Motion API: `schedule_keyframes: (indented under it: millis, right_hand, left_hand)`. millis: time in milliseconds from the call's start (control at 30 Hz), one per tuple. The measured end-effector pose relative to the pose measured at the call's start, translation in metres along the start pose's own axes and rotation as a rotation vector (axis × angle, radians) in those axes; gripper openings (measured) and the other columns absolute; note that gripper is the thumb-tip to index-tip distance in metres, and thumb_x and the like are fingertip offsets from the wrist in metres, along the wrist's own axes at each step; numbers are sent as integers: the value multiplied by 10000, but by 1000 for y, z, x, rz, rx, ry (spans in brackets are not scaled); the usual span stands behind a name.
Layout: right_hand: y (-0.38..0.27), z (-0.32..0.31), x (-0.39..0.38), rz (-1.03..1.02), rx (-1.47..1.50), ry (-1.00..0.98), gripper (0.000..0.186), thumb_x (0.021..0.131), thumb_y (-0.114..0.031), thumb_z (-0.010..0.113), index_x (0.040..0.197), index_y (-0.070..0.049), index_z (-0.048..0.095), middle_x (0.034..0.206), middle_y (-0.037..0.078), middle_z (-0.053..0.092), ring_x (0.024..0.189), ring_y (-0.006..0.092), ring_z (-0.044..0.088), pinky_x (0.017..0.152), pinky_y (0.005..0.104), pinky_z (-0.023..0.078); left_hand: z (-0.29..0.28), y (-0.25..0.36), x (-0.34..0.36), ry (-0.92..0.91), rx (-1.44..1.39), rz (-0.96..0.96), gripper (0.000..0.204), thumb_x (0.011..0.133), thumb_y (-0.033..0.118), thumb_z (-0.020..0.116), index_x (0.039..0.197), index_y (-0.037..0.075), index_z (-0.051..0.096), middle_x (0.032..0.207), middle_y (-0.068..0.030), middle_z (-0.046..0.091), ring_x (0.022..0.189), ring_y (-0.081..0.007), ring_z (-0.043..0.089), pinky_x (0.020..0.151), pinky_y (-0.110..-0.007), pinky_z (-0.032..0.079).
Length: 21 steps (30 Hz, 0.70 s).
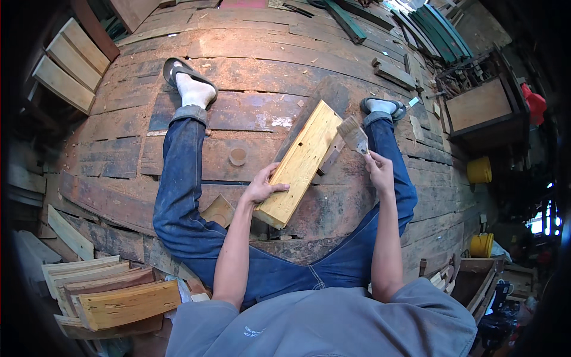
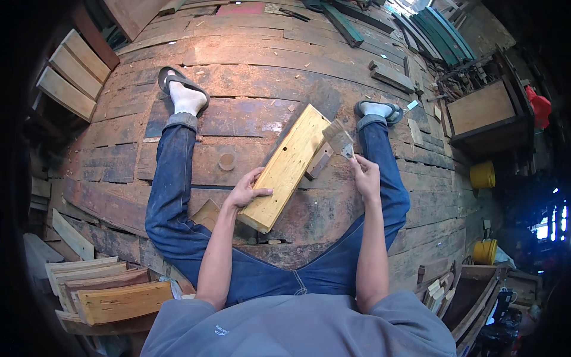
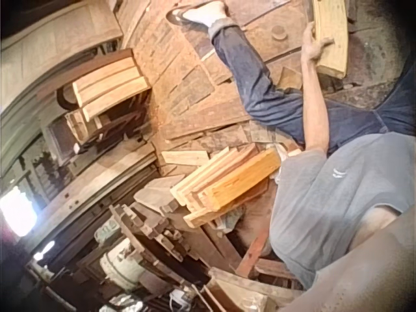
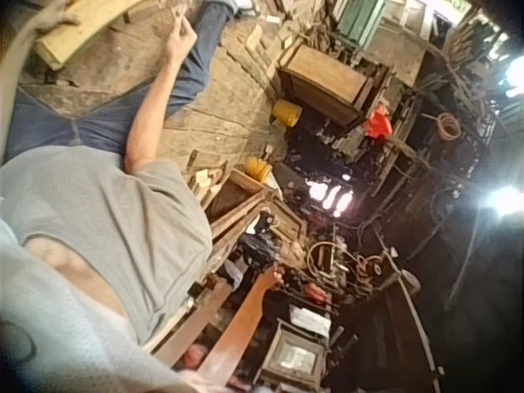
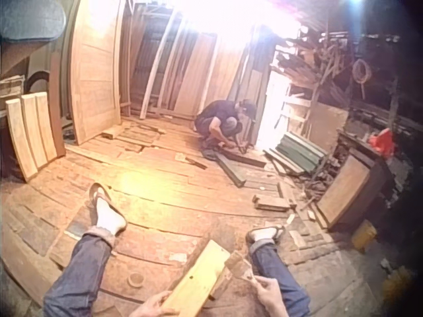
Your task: Apply varnish or a similar finish to a wooden board using a brush.
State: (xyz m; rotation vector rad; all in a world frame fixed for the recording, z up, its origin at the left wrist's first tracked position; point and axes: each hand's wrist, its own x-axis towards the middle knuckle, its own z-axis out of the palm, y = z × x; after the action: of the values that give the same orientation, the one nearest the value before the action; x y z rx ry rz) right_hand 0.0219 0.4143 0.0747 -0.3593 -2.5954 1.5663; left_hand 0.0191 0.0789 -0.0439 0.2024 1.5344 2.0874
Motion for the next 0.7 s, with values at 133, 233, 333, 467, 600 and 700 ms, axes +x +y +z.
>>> schedule_keyframes:
  millis: [133,233,333,467,600,700]
  right_hand:
    - [39,-1,-14,180,422,89,153,967,-213,608,975,-74,668,606,-90,446,440,-12,319,378,179,195]
    - [62,3,-25,248,560,64,125,952,-218,619,949,-96,645,605,-71,467,390,6,317,337,198,201]
    - [75,8,-38,348,715,-47,143,950,-234,617,954,-92,631,616,-35,479,387,22,331,343,201,206]
    - [72,8,-47,356,910,-250,179,949,-251,630,980,-76,647,637,-21,513,409,9,343,370,189,211]
    - [68,15,-47,289,852,-277,302,944,-335,629,966,-37,677,643,-27,528,465,41,433,418,220,308]
    - [78,27,-39,1,451,-16,328,926,-333,625,912,-10,682,678,50,623,581,171,595,542,316,447]
  left_hand:
    - [21,19,-3,12,-36,54,713,741,24,801,1361,-16,451,1229,-85,613,1129,-144,575,975,-292,457]
    - [39,35,-10,11,-103,109,700,754,26,786,1364,-16,447,1237,-85,609,1132,-140,579,974,-287,459]
    - [57,50,-15,-19,-102,108,683,767,41,766,1367,-13,445,1255,-87,603,1140,-139,580,978,-285,458]
    - [84,57,-21,-24,-142,53,664,774,65,754,1363,-7,455,1256,-85,609,1110,-144,604,967,-281,466]
    - [109,52,-17,39,-79,6,635,779,62,750,1346,-6,473,1210,-78,635,1079,-148,623,947,-285,482]
    - [109,48,-8,79,50,-12,577,796,25,725,1321,-11,488,1182,-95,650,1043,-149,639,918,-290,504]
